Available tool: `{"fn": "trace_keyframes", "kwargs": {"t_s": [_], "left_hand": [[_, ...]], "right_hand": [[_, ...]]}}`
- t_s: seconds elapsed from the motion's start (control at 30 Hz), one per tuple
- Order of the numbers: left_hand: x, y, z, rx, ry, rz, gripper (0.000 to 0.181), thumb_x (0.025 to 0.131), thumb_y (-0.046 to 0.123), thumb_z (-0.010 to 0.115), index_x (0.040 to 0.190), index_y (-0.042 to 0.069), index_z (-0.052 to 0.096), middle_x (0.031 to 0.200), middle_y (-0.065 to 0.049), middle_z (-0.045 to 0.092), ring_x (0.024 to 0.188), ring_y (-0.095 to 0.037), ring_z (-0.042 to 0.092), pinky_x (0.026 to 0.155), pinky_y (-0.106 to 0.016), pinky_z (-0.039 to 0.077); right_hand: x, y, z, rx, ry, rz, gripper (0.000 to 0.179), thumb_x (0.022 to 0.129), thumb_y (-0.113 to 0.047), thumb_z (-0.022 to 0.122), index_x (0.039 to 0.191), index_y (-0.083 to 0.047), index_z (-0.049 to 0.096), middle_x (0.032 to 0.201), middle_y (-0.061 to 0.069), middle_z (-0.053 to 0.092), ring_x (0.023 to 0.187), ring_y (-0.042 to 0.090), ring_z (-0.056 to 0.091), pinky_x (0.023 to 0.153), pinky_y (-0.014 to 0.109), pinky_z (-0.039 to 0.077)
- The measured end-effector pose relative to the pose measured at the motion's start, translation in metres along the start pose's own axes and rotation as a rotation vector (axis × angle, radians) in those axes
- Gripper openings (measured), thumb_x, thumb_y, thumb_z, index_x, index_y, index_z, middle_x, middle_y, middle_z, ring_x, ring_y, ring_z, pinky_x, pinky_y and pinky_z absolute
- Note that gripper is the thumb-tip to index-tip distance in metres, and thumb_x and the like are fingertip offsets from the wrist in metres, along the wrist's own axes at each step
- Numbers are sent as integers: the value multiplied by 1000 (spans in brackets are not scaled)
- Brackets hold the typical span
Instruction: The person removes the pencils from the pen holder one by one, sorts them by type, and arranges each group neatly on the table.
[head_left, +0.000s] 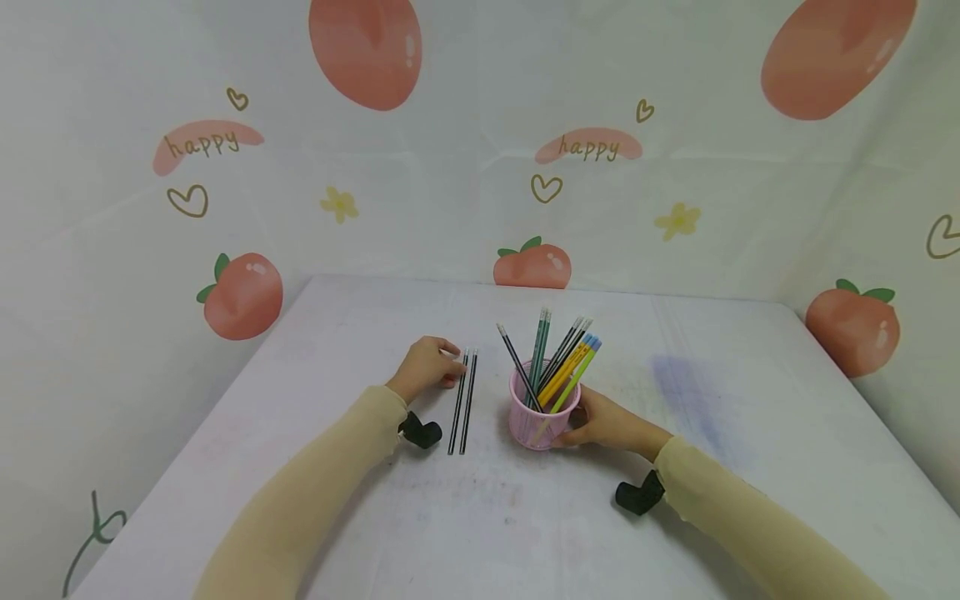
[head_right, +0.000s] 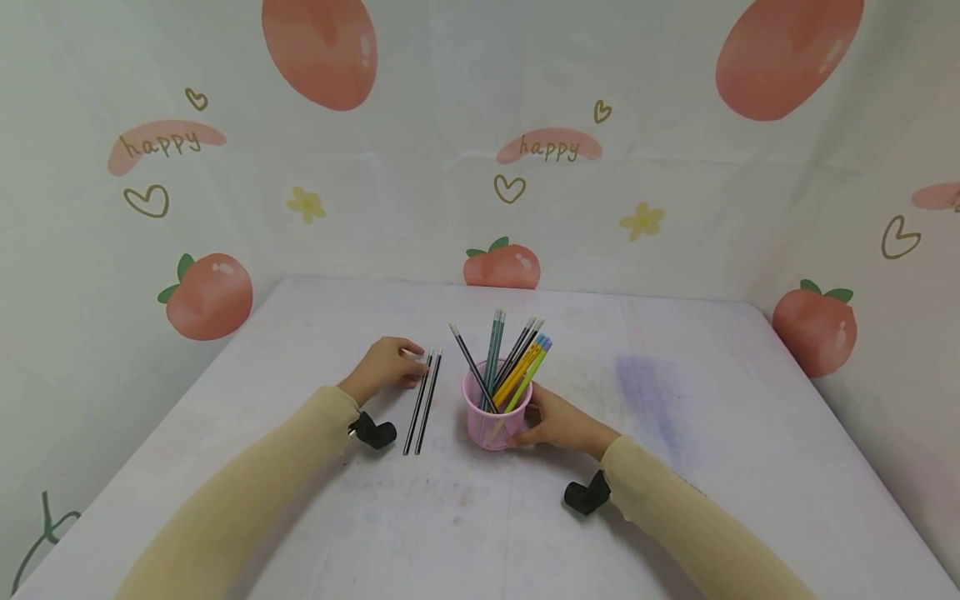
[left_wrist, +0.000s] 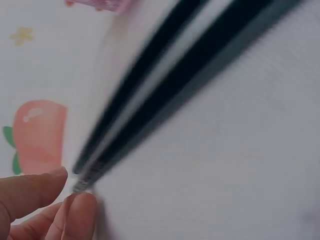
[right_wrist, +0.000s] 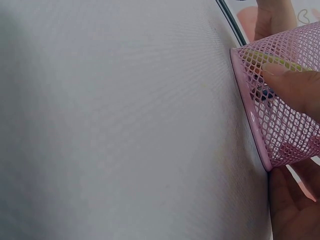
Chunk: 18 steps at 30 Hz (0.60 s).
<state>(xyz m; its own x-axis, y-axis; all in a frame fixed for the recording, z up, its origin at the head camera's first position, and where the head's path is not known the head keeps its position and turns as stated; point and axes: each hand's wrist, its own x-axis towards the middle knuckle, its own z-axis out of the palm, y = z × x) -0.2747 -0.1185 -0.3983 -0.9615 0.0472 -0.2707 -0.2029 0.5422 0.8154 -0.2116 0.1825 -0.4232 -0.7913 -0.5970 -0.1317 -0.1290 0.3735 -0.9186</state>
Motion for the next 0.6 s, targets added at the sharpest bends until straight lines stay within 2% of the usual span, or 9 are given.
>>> {"fn": "trace_keyframes", "kwargs": {"t_s": [0.13,0.27,0.33,0.47,0.6], "left_hand": [[-2,8,-7,-68,16,39,39,86,7,72,123,1,61,90,-12,68,66,-14,65,62,-23,58],[-11,26,-17,-162,18,106,40,89,7,69,127,1,58,105,-17,66,90,-30,68,74,-30,60],[-18,37,-23,-203,22,146,39,90,8,68,127,3,58,108,-18,66,96,-33,66,77,-33,60],[-32,57,-31,-278,58,245,35,90,8,67,124,5,60,105,-16,65,85,-25,67,76,-33,60],[-45,74,-31,-327,109,355,31,90,7,66,121,5,61,96,-11,64,76,-16,66,72,-31,60]], "right_hand": [[0,0,0,0,-1,5,98,78,-12,81,152,-5,18,152,18,35,141,38,32,115,56,24],[0,1,-1,1,-5,7,99,78,-12,81,152,-5,17,152,18,34,141,39,32,114,57,24],[0,1,-1,3,-6,4,99,78,-12,81,153,-5,16,153,18,34,141,39,31,115,57,23],[0,1,-1,7,-7,-3,99,78,-11,81,153,-4,16,153,19,32,142,39,29,115,57,22],[0,0,-1,8,-7,1,99,78,-12,81,152,-4,17,153,19,33,141,39,30,115,57,22]]}}
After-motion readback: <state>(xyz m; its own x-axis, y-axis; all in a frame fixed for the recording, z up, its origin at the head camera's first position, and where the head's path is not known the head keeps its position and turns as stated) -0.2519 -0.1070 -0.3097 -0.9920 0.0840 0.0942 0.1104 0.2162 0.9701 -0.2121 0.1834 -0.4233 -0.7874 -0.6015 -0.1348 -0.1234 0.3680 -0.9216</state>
